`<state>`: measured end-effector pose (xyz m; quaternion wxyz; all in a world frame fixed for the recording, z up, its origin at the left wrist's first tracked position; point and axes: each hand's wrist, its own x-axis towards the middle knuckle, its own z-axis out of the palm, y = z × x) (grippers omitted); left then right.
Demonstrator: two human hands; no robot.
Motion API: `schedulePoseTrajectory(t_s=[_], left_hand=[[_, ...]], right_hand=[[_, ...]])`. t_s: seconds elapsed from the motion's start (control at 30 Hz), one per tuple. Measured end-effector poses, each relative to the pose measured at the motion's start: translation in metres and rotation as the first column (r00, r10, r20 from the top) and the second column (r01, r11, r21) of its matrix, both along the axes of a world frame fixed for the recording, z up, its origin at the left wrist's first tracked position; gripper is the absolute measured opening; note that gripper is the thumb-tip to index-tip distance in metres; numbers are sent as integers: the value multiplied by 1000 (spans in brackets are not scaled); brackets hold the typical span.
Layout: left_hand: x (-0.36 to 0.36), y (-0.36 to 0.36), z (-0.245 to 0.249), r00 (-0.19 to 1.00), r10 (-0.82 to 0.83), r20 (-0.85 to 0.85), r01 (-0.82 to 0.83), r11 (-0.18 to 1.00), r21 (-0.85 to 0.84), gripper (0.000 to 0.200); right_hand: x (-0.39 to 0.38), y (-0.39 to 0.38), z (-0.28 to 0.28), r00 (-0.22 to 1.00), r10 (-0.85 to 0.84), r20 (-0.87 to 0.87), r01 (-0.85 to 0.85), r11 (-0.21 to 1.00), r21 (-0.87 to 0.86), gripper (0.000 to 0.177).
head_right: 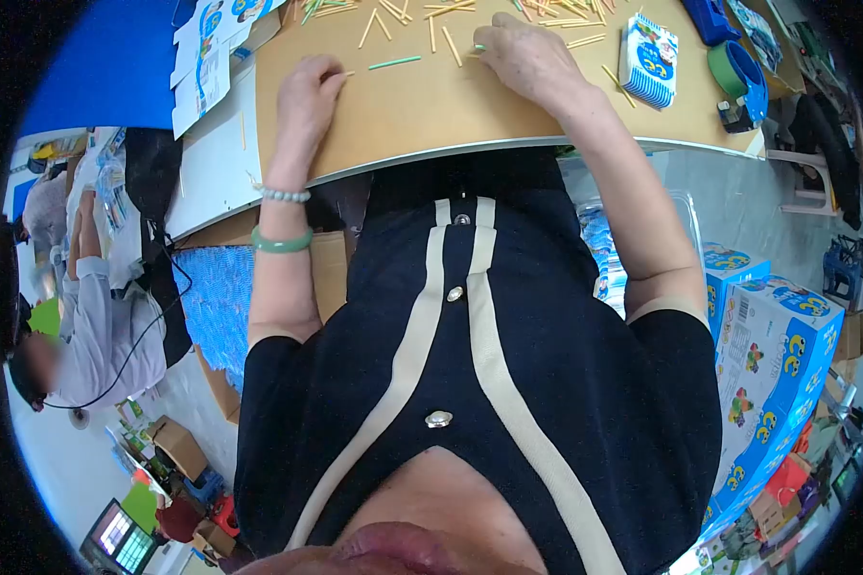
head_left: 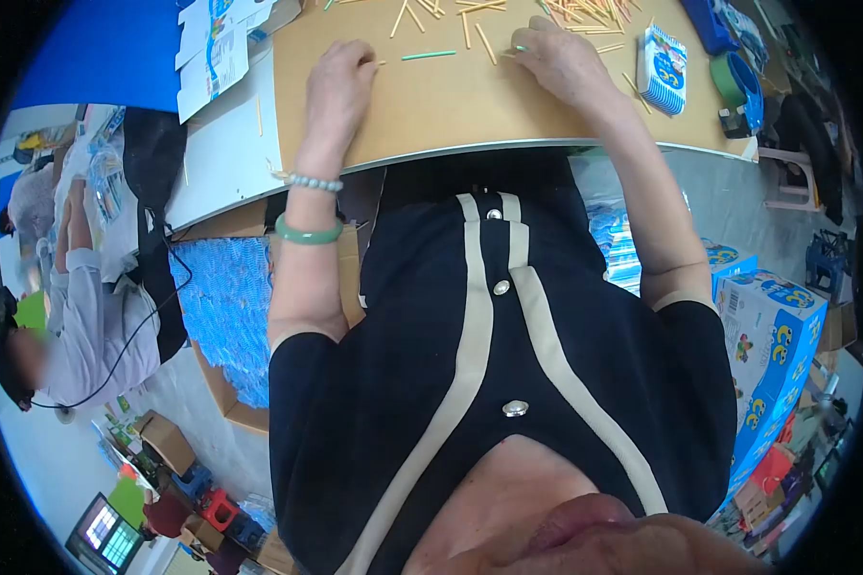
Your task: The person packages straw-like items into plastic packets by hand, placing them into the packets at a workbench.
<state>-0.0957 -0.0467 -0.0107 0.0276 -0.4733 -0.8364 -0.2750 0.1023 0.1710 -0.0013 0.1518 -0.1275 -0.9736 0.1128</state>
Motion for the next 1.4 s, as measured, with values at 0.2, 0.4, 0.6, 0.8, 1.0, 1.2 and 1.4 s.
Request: schedulePoseTrajectory(t_s=[0.2,0.4,0.6,0.8,1.0,1.2,1.4], left_hand=[[40,37,3,998,-37,-43,41,995,96,11],[41,43,-1,982,-178,56,166,971,169,11],[45,44,-2,989,-132,-71,139,985,106,10],[58,44,2,940,-100,-325,114,993,26,8],[50,32,2,988,-152,23,151,988,31,14],[51,17,-3,981,-66,180,47,993,106,18],[50,11,-12,982,-153,108,124,964,233,13]], right_hand=[[3,7,-1,998,-63,-17,64,993,96,17],[10,-5,12,980,-196,-45,148,854,-498,16],[13,-7,6,971,-209,-119,-40,349,-936,13],[9,-22,-10,863,-349,-365,-312,199,-929,12],[7,-37,-2,936,-189,-298,-223,338,-914,12],[-20,-55,5,979,-205,11,190,886,-424,19],[-36,-59,-2,994,-100,40,102,994,-46,23]])
